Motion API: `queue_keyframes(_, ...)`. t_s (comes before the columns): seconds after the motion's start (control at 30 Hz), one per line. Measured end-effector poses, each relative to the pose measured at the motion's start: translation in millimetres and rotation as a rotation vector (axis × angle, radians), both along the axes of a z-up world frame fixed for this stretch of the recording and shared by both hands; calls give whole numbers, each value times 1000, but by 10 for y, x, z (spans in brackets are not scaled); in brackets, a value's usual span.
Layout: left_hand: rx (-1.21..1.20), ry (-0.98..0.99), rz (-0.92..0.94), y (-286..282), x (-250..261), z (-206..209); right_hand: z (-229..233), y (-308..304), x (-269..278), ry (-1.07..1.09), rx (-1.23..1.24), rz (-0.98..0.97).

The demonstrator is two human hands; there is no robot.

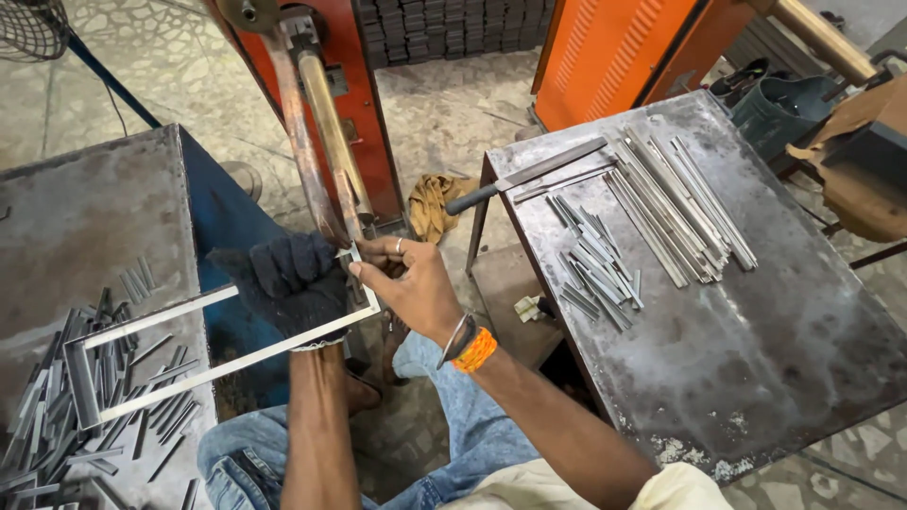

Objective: Assembling and spot-welding rectangular metal frames from thin metal strips using a stationary welding machine.

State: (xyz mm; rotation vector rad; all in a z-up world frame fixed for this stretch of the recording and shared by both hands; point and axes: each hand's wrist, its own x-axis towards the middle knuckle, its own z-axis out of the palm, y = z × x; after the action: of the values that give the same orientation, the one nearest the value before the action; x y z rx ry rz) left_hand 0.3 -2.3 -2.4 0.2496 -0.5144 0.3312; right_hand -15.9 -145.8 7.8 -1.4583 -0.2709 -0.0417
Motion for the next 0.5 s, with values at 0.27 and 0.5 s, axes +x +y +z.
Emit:
queue_keyframes(0.27, -17, 8, -13, 31, -44, -189, 25, -12, -11, 24, -16, 16)
queue_keyframes(0.5, -37, 33, -16, 157, -733, -1152, 54, -2, -23, 5, -43, -5)
